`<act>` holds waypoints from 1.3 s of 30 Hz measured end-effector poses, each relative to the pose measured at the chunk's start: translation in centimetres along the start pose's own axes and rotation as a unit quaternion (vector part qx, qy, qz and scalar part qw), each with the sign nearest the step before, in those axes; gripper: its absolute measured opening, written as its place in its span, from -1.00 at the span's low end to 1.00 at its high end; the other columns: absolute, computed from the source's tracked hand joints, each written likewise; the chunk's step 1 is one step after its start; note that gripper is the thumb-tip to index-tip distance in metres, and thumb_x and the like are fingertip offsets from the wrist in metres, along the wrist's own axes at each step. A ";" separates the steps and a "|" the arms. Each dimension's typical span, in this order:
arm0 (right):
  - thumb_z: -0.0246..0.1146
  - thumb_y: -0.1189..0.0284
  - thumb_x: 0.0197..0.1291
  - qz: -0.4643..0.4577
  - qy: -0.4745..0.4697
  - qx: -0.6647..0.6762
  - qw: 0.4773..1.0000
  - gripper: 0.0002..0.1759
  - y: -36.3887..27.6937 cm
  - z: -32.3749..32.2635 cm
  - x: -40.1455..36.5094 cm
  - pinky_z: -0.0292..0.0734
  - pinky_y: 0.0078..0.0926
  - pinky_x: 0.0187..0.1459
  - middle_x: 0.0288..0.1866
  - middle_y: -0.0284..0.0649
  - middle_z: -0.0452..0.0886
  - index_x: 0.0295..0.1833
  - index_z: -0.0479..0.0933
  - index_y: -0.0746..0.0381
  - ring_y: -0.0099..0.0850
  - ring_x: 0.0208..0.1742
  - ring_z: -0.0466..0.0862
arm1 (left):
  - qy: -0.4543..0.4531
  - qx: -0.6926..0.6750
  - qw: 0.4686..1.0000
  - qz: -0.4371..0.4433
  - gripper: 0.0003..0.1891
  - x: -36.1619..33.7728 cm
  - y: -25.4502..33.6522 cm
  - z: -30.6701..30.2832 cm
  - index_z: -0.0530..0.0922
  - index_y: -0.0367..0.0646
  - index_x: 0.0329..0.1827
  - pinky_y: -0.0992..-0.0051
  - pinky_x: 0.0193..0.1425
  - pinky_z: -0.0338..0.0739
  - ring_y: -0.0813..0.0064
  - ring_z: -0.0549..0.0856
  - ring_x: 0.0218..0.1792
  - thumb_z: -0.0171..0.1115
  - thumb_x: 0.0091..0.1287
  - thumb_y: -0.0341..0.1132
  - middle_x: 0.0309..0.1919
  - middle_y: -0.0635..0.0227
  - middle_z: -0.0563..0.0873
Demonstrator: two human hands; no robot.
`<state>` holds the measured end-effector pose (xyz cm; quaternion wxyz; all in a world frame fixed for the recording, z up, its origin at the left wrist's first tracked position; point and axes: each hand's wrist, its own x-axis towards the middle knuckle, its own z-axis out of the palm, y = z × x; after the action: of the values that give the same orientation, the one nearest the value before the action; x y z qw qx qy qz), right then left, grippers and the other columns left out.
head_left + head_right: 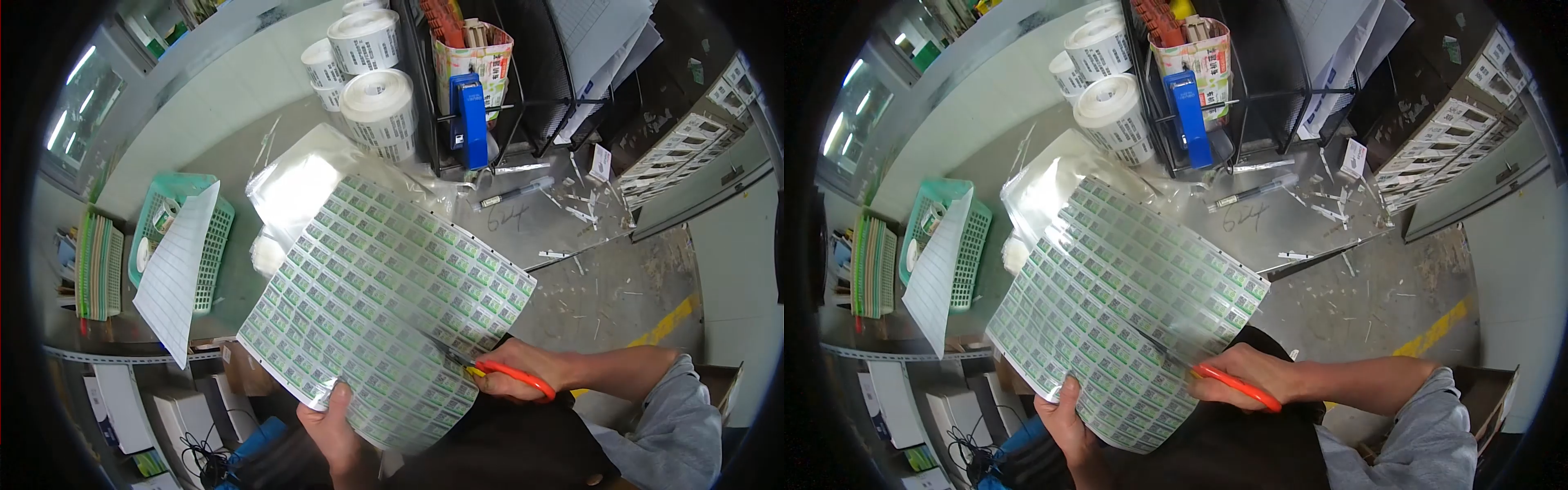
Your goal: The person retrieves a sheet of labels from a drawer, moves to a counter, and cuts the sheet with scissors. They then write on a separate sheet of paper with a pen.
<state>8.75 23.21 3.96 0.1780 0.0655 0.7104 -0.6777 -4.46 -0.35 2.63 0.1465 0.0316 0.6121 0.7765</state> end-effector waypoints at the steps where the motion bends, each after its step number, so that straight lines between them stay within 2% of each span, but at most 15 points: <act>1: 0.01 0.14 0.32 -0.002 0.001 -0.001 1.000 -0.52 0.4 0.2 0.0 0.33 -0.39 -0.40 -0.60 -0.17 0.31 -0.46 0.34 0.35 -0.40 -0.53 0.34 | 0.009 -0.009 1.000 -0.006 -0.69 -0.1 0.3 0.4 0.53 -0.43 -0.04 0.50 -0.08 0.53 0.46 0.68 -0.25 0.29 0.19 -0.45 -0.19 0.16 0.70; 3: 0.03 0.13 0.32 -0.033 0.014 -0.014 0.999 -0.53 1.2 0.5 0.2 0.33 -0.38 -0.41 -0.59 -0.16 0.32 -0.44 0.34 0.34 -0.40 -0.54 0.35 | 0.015 -0.018 1.000 -0.010 -0.69 -0.1 0.4 0.5 0.54 -0.43 -0.05 0.50 -0.06 0.49 0.47 0.66 -0.23 0.30 0.15 -0.47 -0.19 0.19 0.69; 6: 0.05 0.12 0.30 -0.005 -0.015 0.010 1.000 -0.55 -0.4 0.0 0.4 0.34 -0.36 -0.40 -0.59 -0.14 0.35 -0.42 0.35 0.32 -0.36 -0.54 0.38 | -0.004 -0.011 1.000 0.009 -0.65 -0.2 0.3 0.1 0.52 -0.43 -0.02 0.47 -0.08 0.55 0.44 0.69 -0.26 0.32 0.19 -0.42 -0.19 0.15 0.70; 12: 0.08 0.13 0.26 -0.050 -0.020 -0.033 0.998 -0.57 -0.7 -0.3 0.9 0.36 -0.31 -0.40 -0.59 -0.09 0.39 -0.39 0.37 0.31 -0.25 -0.54 0.44 | -0.018 0.017 1.000 -0.002 -0.60 -0.6 0.8 -0.1 0.51 -0.46 -0.02 0.46 -0.08 0.54 0.41 0.68 -0.26 0.36 0.14 -0.38 -0.20 0.14 0.69; 15: 0.09 0.14 0.27 -0.075 0.001 -0.041 0.996 -0.57 0.1 0.1 1.0 0.34 -0.30 -0.42 -0.62 -0.08 0.36 -0.41 0.37 0.32 -0.25 -0.58 0.40 | -0.012 0.017 1.000 0.004 -0.62 -0.6 0.9 0.1 0.51 -0.46 -0.02 0.45 -0.08 0.54 0.41 0.68 -0.26 0.34 0.14 -0.41 -0.20 0.13 0.69; 17: 0.09 0.15 0.27 -0.081 0.011 -0.039 0.996 -0.57 0.5 0.4 1.1 0.33 -0.30 -0.44 -0.64 -0.09 0.35 -0.43 0.36 0.33 -0.25 -0.60 0.38 | -0.003 0.019 1.000 -0.010 -0.68 -0.7 1.1 0.1 0.54 -0.45 -0.04 0.47 0.00 0.48 0.45 0.65 -0.19 0.28 0.14 -0.50 -0.16 0.17 0.69; 19: 0.08 0.16 0.28 -0.086 0.021 -0.036 0.995 -0.56 0.4 0.4 1.1 0.32 -0.29 -0.45 -0.65 -0.09 0.33 -0.45 0.35 0.33 -0.26 -0.62 0.36 | -0.008 0.021 1.000 -0.006 -0.68 -0.7 1.3 0.2 0.55 -0.44 -0.04 0.47 0.00 0.47 0.45 0.65 -0.19 0.28 0.14 -0.49 -0.16 0.18 0.69; 24: 0.06 0.16 0.32 -0.070 0.019 -0.015 0.997 -0.54 -0.2 0.5 0.9 0.31 -0.30 -0.45 -0.66 -0.13 0.29 -0.47 0.33 0.33 -0.28 -0.61 0.31 | -0.016 0.021 1.000 -0.008 -0.66 -0.7 1.0 0.0 0.54 -0.44 -0.03 0.47 0.00 0.47 0.46 0.65 -0.19 0.32 0.14 -0.46 -0.16 0.19 0.69; 25: 0.06 0.16 0.32 -0.071 0.020 -0.015 0.997 -0.54 -0.3 0.4 1.0 0.31 -0.30 -0.45 -0.66 -0.13 0.29 -0.47 0.33 0.33 -0.28 -0.61 0.31 | -0.006 0.032 0.999 0.003 -0.65 -0.7 0.9 0.0 0.53 -0.45 -0.04 0.47 -0.06 0.49 0.44 0.65 -0.24 0.33 0.13 -0.45 -0.20 0.17 0.69; 27: 0.03 0.14 0.33 -0.024 -0.003 -0.015 1.000 -0.56 -0.5 0.3 1.2 0.32 -0.28 -0.43 -0.64 -0.12 0.32 -0.43 0.34 0.30 -0.25 -0.59 0.36 | 0.002 0.043 0.999 0.015 -0.63 -0.7 0.9 0.2 0.51 -0.46 -0.04 0.47 -0.11 0.52 0.43 0.66 -0.30 0.34 0.12 -0.43 -0.23 0.15 0.68; 34: -0.02 0.11 0.33 -0.036 -0.020 -0.041 0.998 -0.57 -1.5 0.2 1.9 0.34 -0.23 -0.38 -0.56 -0.07 0.39 -0.36 0.35 0.29 -0.13 -0.50 0.46 | 0.001 0.046 0.999 0.017 -0.60 -1.3 1.1 0.1 0.51 -0.45 -0.04 0.46 -0.13 0.52 0.42 0.66 -0.31 0.38 0.11 -0.40 -0.24 0.15 0.68; 37: -0.02 0.14 0.33 -0.012 -0.027 -0.031 0.999 -0.58 -1.6 0.2 2.2 0.34 -0.23 -0.37 -0.53 -0.05 0.40 -0.37 0.35 0.30 -0.11 -0.47 0.46 | 0.003 0.042 0.999 0.020 -0.60 -1.3 1.1 0.1 0.51 -0.45 -0.04 0.44 -0.13 0.53 0.41 0.66 -0.31 0.38 0.10 -0.41 -0.23 0.14 0.68; 39: -0.05 0.13 0.35 -0.084 -0.014 -0.021 0.996 -0.62 -0.7 0.4 2.4 0.43 -0.58 -0.50 -0.63 -0.37 0.40 -0.36 0.34 0.23 -0.55 -0.61 0.51 | 0.003 0.035 0.999 0.021 -0.60 -1.3 1.2 0.3 0.51 -0.46 -0.04 0.43 -0.12 0.53 0.41 0.67 -0.31 0.38 0.10 -0.41 -0.23 0.13 0.68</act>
<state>6.35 22.38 3.80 0.1313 -0.0075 0.7251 -0.6760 -3.38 -0.63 3.99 0.1269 0.0472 0.6389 0.7573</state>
